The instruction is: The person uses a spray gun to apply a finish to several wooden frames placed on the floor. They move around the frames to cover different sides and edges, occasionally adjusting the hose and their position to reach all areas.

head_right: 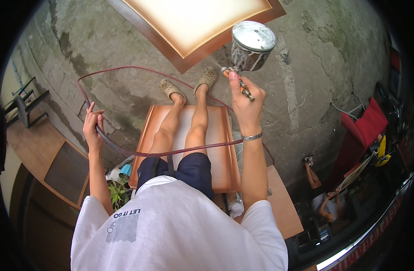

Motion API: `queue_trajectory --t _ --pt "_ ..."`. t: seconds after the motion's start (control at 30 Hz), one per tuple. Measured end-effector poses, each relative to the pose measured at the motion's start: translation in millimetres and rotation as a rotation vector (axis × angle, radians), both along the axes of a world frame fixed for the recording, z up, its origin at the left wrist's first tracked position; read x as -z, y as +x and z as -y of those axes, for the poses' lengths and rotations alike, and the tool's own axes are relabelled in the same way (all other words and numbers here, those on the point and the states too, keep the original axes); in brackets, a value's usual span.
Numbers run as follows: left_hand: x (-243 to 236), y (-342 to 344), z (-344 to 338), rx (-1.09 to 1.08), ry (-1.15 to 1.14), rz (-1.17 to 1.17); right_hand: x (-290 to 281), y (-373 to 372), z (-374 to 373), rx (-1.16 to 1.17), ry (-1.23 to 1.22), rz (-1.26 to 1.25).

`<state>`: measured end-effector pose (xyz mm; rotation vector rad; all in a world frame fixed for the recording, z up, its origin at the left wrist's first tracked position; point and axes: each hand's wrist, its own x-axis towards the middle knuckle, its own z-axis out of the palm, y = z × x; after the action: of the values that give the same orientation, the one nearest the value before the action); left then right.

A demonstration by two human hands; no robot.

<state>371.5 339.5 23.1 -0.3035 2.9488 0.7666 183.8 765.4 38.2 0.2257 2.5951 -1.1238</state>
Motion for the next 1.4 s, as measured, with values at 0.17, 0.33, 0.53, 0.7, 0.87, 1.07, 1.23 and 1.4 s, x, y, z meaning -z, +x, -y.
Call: queue_trajectory --t 0.17,0.33,0.53,0.7,0.87,1.07,1.23,1.4 --pt "-3 -8 -18 -0.015 -0.021 0.023 17 -56 -39 0.135 0.009 -0.053" --pt "-4 -20 -39 -0.033 -0.021 0.023 24 -112 -80 0.212 0.079 -0.15" --pt "2 -32 -68 -0.063 -0.009 -0.013 30 -169 -125 0.295 0.112 -0.214" --pt "5 -41 -87 -0.081 0.014 0.004 34 -185 -143 0.358 0.135 -0.33" --pt "4 -38 -87 -0.079 0.021 0.024 36 -151 -134 0.321 0.119 -0.234" --pt "2 -29 -66 -0.052 -0.018 -0.01 27 -72 -88 0.229 -0.023 -0.122" --pt "-1 -22 -51 -0.028 -0.02 -0.019 16 -13 -56 0.141 -0.086 -0.036" --pt "-1 -14 -40 0.015 -0.009 -0.017 11 32 -31 -0.004 -0.096 -0.058"
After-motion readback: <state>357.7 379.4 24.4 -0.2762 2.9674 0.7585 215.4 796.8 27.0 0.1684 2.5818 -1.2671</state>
